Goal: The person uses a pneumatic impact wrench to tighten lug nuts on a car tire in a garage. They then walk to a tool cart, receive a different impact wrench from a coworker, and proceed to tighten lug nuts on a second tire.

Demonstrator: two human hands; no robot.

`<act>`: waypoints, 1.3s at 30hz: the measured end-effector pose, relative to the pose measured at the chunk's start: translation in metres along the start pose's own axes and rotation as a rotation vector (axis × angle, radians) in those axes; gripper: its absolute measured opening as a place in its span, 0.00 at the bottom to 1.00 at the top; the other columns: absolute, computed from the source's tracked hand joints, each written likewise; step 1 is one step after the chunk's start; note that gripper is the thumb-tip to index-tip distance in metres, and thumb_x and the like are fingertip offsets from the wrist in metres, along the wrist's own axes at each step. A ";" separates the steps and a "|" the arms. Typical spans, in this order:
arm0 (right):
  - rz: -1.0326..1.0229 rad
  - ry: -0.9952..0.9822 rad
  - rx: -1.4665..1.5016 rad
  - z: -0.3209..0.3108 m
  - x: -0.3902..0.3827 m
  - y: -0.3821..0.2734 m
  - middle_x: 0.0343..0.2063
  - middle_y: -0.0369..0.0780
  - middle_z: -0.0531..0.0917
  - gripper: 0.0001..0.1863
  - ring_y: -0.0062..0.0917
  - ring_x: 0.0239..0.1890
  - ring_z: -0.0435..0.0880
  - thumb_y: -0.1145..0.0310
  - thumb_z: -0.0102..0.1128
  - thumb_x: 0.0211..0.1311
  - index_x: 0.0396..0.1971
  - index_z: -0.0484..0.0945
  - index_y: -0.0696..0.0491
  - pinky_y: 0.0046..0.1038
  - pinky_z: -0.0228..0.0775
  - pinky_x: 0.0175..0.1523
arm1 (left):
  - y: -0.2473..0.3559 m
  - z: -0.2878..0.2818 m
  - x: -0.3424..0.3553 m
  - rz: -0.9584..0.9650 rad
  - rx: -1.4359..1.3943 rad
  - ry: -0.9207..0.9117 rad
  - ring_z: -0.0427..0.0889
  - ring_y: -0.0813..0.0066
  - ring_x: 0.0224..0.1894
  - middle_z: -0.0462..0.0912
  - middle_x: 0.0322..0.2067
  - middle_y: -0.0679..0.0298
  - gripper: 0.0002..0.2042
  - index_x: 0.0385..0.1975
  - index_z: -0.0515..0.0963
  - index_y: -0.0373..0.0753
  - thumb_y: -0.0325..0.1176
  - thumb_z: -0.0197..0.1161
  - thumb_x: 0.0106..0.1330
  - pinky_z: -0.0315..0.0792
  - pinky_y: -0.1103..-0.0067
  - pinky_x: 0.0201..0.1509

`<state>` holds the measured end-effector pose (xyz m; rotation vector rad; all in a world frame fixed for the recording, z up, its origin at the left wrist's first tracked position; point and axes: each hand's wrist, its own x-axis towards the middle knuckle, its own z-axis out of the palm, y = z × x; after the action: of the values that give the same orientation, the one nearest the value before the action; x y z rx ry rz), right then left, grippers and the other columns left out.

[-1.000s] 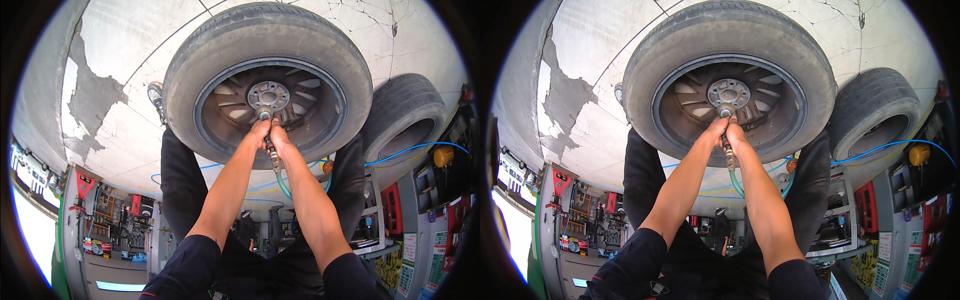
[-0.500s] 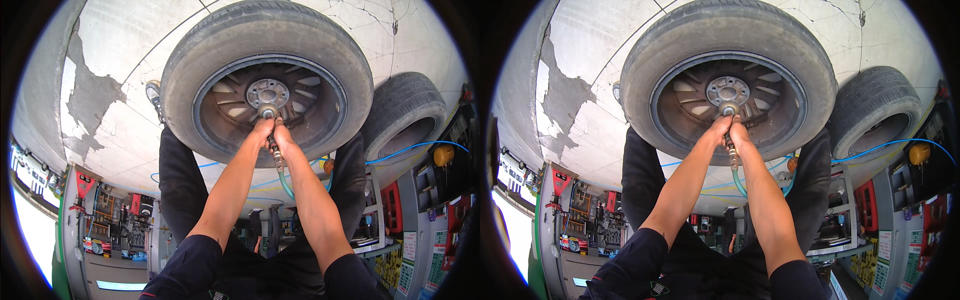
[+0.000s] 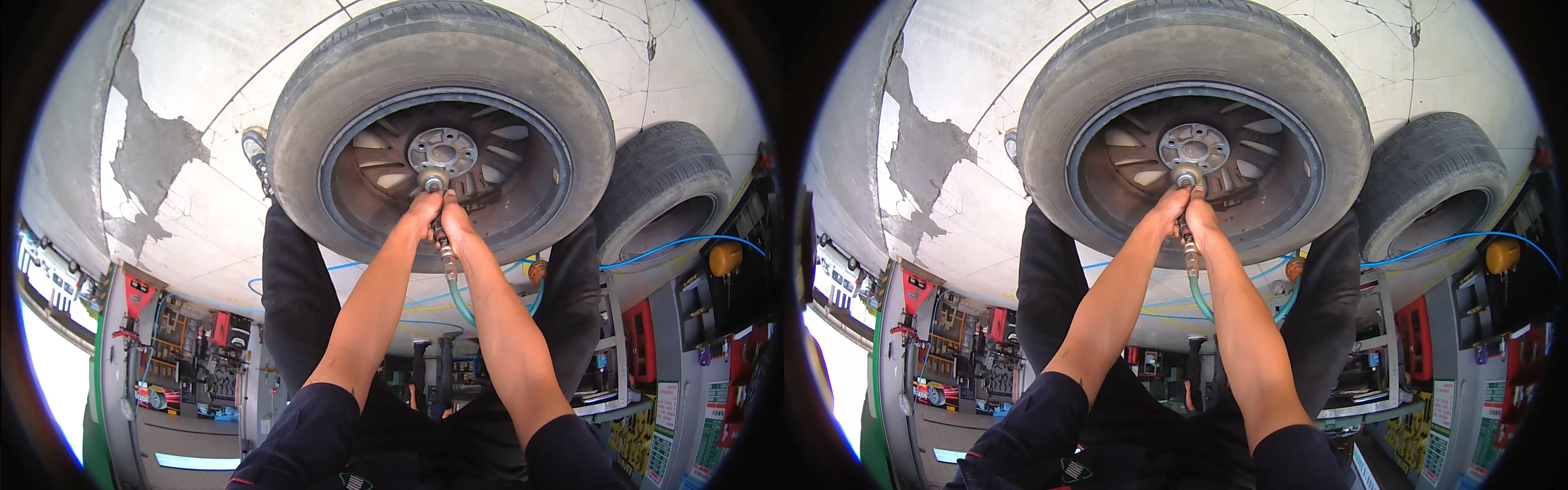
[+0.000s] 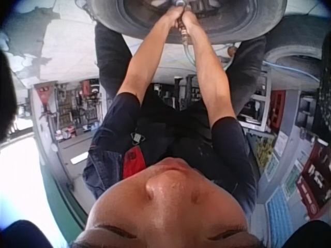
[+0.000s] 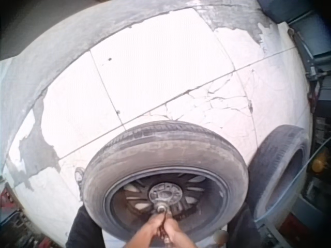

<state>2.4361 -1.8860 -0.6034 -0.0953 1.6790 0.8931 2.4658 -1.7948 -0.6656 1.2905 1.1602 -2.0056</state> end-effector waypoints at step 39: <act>0.046 -0.001 0.017 -0.028 -0.013 -0.003 0.10 0.38 0.71 0.33 0.23 0.06 0.67 0.37 0.26 0.68 0.28 0.69 0.53 0.24 0.57 0.07 | -0.003 0.041 -0.011 0.016 -0.057 0.051 0.73 0.71 0.13 0.75 0.21 0.61 0.13 0.31 0.72 0.38 0.42 0.50 0.68 0.61 0.72 0.07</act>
<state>2.4191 -1.9099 -0.5930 -0.0449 1.6932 0.9132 2.4488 -1.8287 -0.6463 1.3259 1.2177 -1.9240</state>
